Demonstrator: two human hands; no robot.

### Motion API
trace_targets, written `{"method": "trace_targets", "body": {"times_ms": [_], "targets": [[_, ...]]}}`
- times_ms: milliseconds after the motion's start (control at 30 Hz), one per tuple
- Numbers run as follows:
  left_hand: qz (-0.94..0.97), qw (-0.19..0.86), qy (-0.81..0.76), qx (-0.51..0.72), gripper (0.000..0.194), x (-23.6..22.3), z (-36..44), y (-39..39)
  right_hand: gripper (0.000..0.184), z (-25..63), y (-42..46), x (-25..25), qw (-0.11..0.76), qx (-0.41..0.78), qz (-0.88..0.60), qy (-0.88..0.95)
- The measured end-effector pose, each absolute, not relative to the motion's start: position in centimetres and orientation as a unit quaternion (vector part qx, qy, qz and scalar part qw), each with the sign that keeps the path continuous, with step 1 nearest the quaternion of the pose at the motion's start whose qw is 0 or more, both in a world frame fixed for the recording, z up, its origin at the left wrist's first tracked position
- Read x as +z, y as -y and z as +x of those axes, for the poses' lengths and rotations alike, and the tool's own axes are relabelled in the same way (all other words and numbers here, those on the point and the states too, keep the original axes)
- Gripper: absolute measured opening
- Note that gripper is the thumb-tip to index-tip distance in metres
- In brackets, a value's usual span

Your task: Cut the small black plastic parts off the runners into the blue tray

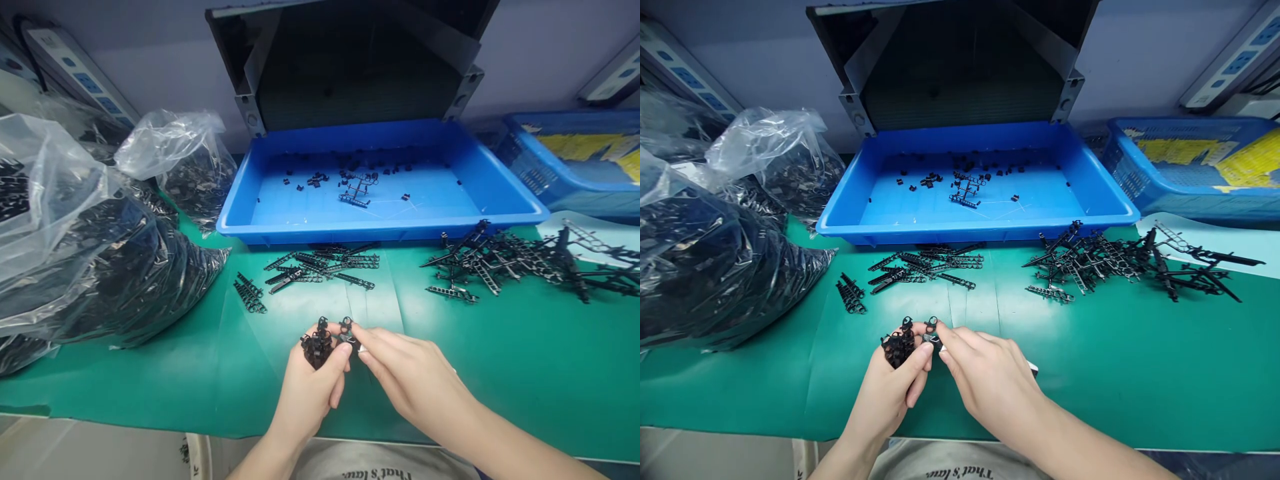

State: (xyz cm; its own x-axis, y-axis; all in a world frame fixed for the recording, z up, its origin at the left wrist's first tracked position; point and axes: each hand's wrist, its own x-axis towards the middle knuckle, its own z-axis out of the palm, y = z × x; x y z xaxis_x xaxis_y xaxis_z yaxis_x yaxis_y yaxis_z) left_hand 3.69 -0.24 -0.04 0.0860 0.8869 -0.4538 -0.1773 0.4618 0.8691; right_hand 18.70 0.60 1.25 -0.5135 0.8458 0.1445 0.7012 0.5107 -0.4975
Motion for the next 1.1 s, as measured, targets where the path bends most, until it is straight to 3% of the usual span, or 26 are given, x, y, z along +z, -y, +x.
{"method": "trace_targets", "body": {"times_ms": [233,467,733,867,1000,1100], "targets": [[0.332,0.645,-0.557,0.405,0.019,-0.4,3.7,0.3,0.034,18.3,-0.4,1.0,0.2,0.181,-0.469,0.841],[0.293,0.647,-0.562,0.424,0.026,-0.8,4.1,0.5,0.034,17.8,-0.4,-0.1,0.246,0.086,-0.489,0.833],[0.312,0.625,-0.594,0.399,0.029,0.0,3.8,0.7,0.029,19.7,-7.5,-0.4,0.055,0.103,-0.614,0.78],[0.339,0.623,-0.583,0.395,0.034,-0.5,3.0,0.3,0.013,20.6,-9.1,-0.3,0.043,0.137,-0.581,0.801],[0.34,0.609,-0.57,0.434,0.023,-0.7,2.1,-0.6,0.012,21.2,-8.0,0.7,0.048,0.206,-0.499,0.84],[0.364,0.6,-0.574,0.421,0.025,-0.7,1.9,-1.0,0.014,21.3,-6.5,1.8,0.055,0.254,-0.453,0.853]]}}
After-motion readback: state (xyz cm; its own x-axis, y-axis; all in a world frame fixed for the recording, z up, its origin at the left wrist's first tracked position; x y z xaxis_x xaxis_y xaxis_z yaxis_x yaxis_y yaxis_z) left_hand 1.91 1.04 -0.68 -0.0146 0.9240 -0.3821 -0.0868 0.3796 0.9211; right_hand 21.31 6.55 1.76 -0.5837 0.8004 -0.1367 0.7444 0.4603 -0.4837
